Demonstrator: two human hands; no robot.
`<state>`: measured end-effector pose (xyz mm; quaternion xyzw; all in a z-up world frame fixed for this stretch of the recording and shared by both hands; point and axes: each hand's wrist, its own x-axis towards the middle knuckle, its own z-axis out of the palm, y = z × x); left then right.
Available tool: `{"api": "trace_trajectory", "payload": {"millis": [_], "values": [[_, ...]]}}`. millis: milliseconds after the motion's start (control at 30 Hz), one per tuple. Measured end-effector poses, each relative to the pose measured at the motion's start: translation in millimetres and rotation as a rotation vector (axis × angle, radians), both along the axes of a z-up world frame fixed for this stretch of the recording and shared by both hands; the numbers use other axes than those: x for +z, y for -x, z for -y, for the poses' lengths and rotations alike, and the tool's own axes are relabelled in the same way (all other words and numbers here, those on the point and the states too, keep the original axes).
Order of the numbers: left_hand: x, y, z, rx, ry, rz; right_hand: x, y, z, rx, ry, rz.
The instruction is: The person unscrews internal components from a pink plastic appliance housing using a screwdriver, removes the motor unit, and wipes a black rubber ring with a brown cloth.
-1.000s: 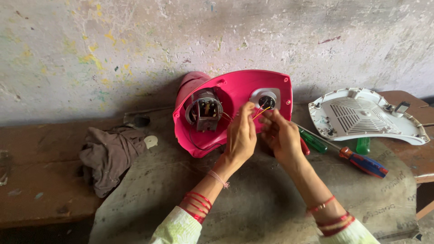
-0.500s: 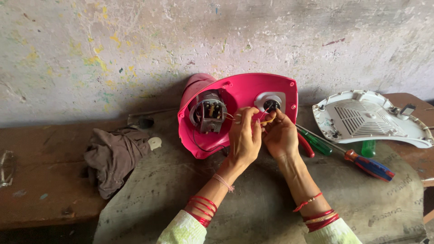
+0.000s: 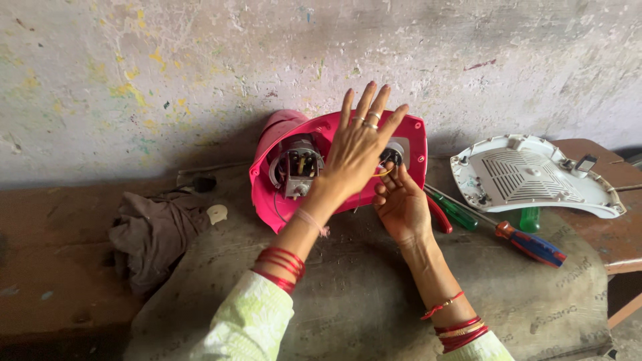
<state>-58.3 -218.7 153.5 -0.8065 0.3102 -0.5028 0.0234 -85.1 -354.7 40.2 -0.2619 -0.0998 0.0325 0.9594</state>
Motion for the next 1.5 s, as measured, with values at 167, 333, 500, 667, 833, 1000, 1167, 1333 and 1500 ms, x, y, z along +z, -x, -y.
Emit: {"api": "trace_trajectory", "payload": {"millis": [167,333,500,667,833,1000,1167,1333,1500], "values": [[12,-7,0,-0.160,-0.013,-0.166,-7,-5,3,0.036,-0.017,0.020],[15,-11,0,-0.168,-0.025,-0.240,-6,-2,6,0.073,-0.088,-0.001],[15,-14,-2,-0.191,-0.015,-0.224,-8,1,8,0.065,-0.080,-0.006],[10,-16,-1,-0.161,-0.033,-0.132,-8,3,7,0.070,-0.107,-0.004],[6,-20,0,-0.162,-0.015,-0.116,-6,4,8,0.050,-0.105,-0.055],[6,-21,0,-0.187,-0.004,-0.140,-6,-4,4,-0.036,-0.053,-0.105],[4,-25,1,-0.185,-0.013,-0.109,-5,-16,4,0.051,-0.127,-0.115],[1,-30,1,-0.183,-0.011,-0.080,9,-22,-4,-0.116,-0.057,-0.231],[0,-31,2,-0.177,-0.006,-0.069,17,-18,-13,-0.166,-0.090,-0.272]]}}
